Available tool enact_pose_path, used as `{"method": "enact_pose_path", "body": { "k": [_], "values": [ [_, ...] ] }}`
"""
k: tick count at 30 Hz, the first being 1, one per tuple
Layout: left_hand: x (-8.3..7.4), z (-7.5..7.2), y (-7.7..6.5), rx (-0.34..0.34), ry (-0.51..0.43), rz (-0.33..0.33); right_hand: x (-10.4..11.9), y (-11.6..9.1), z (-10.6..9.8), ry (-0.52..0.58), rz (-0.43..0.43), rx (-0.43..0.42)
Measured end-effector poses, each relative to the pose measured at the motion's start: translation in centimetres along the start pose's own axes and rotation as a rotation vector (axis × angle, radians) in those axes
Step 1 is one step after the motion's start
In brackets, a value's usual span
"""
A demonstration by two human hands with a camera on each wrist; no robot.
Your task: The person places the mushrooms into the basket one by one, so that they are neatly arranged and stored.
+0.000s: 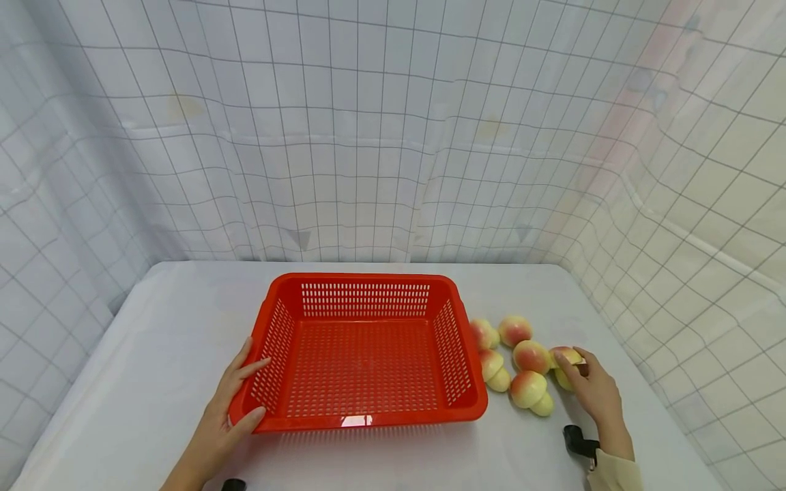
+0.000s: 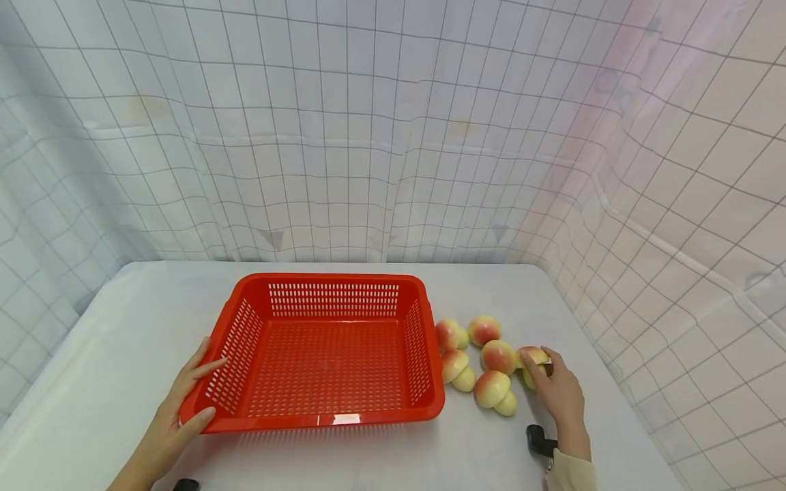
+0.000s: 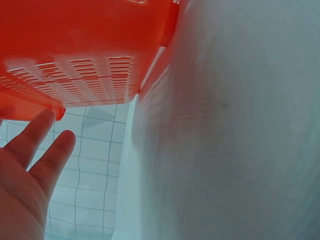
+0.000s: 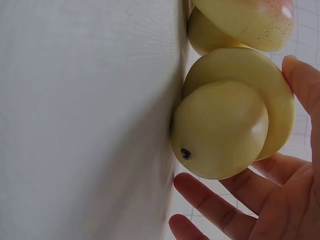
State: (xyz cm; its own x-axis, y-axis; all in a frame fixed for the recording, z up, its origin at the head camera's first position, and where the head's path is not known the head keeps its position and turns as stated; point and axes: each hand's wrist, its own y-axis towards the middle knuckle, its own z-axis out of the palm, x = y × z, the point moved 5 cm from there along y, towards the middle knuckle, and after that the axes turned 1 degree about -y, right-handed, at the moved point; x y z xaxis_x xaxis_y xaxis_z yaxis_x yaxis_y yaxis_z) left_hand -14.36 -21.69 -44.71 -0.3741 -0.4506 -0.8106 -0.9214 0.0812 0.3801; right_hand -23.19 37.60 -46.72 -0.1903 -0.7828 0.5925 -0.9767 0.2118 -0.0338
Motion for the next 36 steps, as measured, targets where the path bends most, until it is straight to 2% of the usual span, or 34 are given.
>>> {"method": "enact_pose_path", "body": {
  "k": [6, 17, 36],
  "values": [
    [0.2, 0.0, 0.0, 0.004, -0.009, 0.006, 0.1, -0.1, -0.1, 0.028, 0.004, -0.001],
    [0.3, -0.1, 0.0, 0.002, -0.009, 0.013, 0.3, 0.2, 0.2, 0.046, -0.021, -0.063],
    [0.4, 0.0, 0.0, 0.006, -0.030, 0.013, 1.1, -0.3, -0.8, 0.065, 0.011, -0.128]
  ]
}}
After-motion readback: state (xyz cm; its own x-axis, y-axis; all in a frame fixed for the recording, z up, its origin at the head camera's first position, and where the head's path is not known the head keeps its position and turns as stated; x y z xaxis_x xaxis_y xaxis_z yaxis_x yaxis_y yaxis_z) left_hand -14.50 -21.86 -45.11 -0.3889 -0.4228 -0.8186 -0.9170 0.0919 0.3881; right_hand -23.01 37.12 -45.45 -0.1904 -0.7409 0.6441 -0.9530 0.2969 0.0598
